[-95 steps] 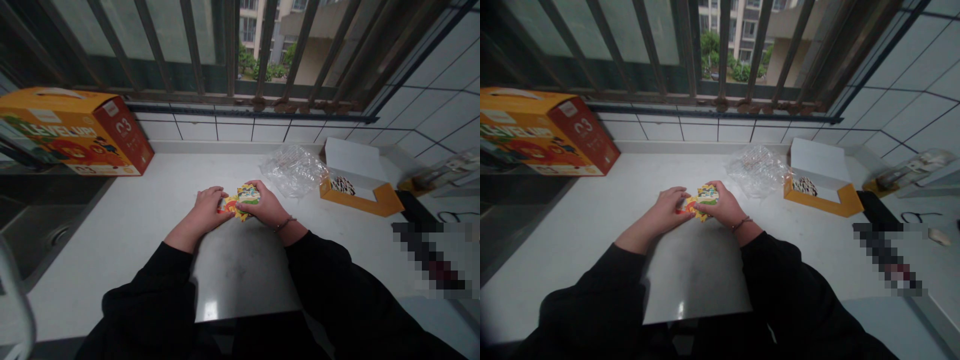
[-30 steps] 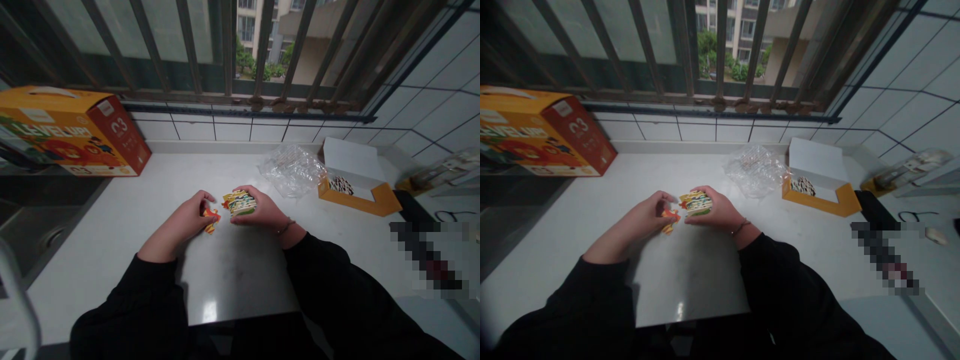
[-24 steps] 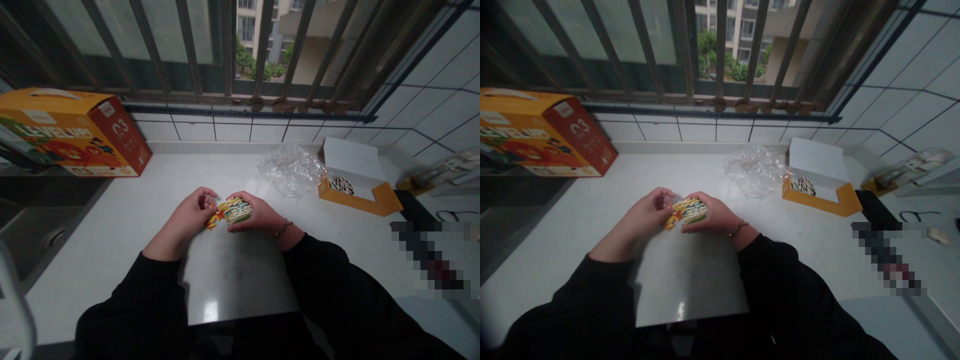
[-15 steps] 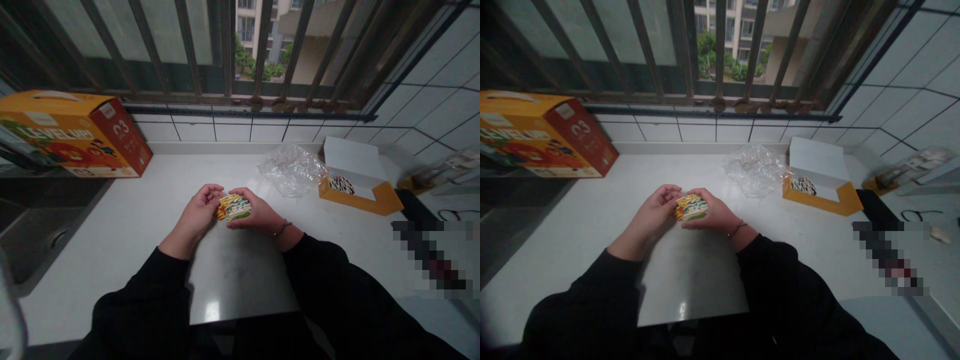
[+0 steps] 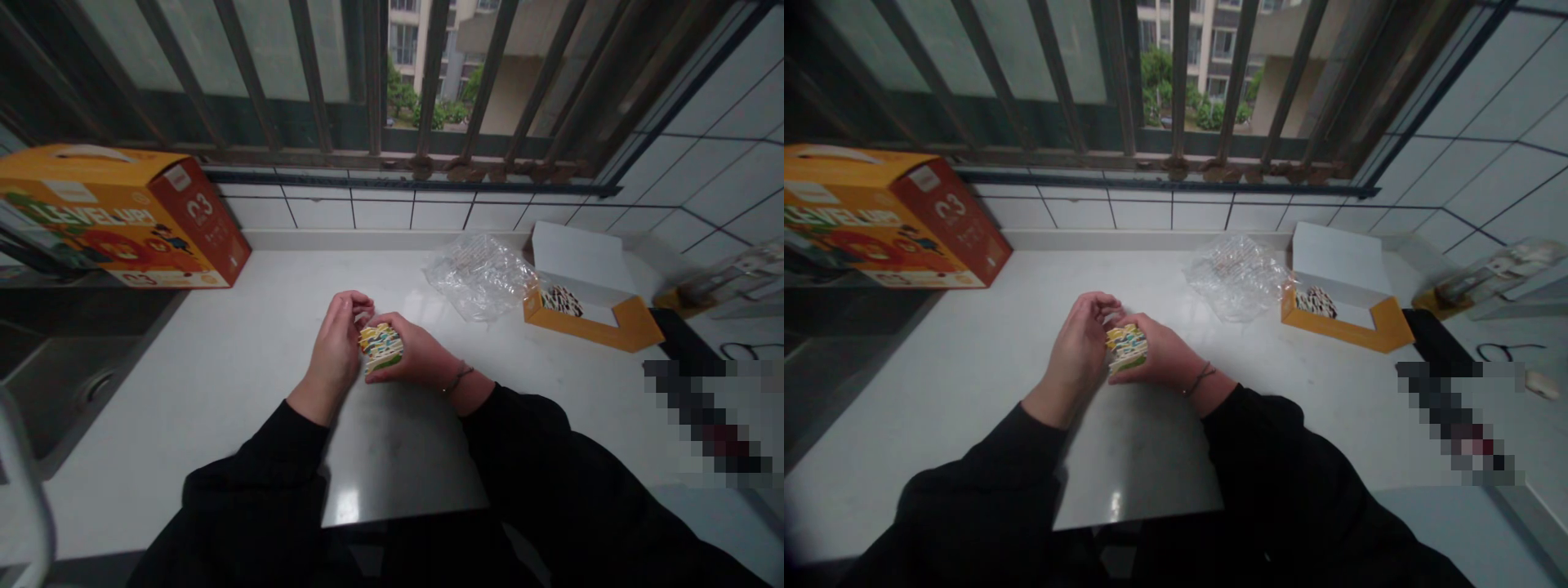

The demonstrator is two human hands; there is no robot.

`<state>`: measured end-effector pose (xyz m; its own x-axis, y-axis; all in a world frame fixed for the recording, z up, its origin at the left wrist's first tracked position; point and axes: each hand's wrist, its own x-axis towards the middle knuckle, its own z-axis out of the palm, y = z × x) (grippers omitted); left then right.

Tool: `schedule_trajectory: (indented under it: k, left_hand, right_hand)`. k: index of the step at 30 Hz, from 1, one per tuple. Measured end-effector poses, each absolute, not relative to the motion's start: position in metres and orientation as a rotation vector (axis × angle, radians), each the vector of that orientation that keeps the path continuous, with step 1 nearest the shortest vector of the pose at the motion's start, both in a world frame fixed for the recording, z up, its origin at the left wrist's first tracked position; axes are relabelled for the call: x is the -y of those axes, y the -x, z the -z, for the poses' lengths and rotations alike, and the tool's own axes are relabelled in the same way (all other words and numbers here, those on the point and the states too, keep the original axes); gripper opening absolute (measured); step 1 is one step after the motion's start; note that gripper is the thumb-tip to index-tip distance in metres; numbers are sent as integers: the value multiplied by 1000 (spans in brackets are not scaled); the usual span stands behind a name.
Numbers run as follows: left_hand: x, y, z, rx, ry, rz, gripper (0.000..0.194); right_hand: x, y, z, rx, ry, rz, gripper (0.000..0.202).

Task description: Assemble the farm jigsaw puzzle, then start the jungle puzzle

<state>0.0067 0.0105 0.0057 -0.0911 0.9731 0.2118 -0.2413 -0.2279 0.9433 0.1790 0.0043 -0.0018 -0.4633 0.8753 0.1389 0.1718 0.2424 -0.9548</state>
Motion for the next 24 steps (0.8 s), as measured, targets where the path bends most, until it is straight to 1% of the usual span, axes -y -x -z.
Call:
schedule_trajectory:
  k: [3, 5, 7, 9, 11, 13, 17, 20, 22, 24]
  left_hand:
    - [-15, 1, -1, -1221, -1377, -1451, 36]
    - [-15, 5, 1, -1346, -1517, -1319, 32]
    - [-13, 6, 2, -1342, -1616, -1210, 26]
    - [-8, 3, 3, -1357, -1817, -1061, 33]
    - [-4, -2, 4, -1427, -2062, -862, 44]
    - [-1, -4, 6, -1516, -2226, -691, 50]
    - [-5, -1, 10, -1575, -2201, -644, 53]
    - [-8, 7, 10, -1520, -2103, -697, 55]
    - [-9, 14, 8, -1462, -2006, -737, 53]
    - [-10, 20, 7, -1416, -1883, -797, 47]
  right_hand:
    - [-7, -186, -1, 1616, 1043, -1229, 90]
    - [-13, -194, -1, 1437, 1129, -1105, 91]
    - [-21, -204, -1, 1298, 1205, -931, 90]
    - [-27, -211, 0, 1221, 1250, -820, 88]
    - [-30, -215, -1, 1205, 1279, -791, 87]
    - [-29, -214, -3, 1235, 1288, -797, 87]
    - [-24, -208, -7, 1287, 1225, -905, 90]
    - [-21, -205, -7, 1293, 1141, -1141, 88]
    - [-19, -204, -7, 1307, 1083, -1303, 85]
    - [-18, -203, -7, 1315, 1037, -1414, 82]
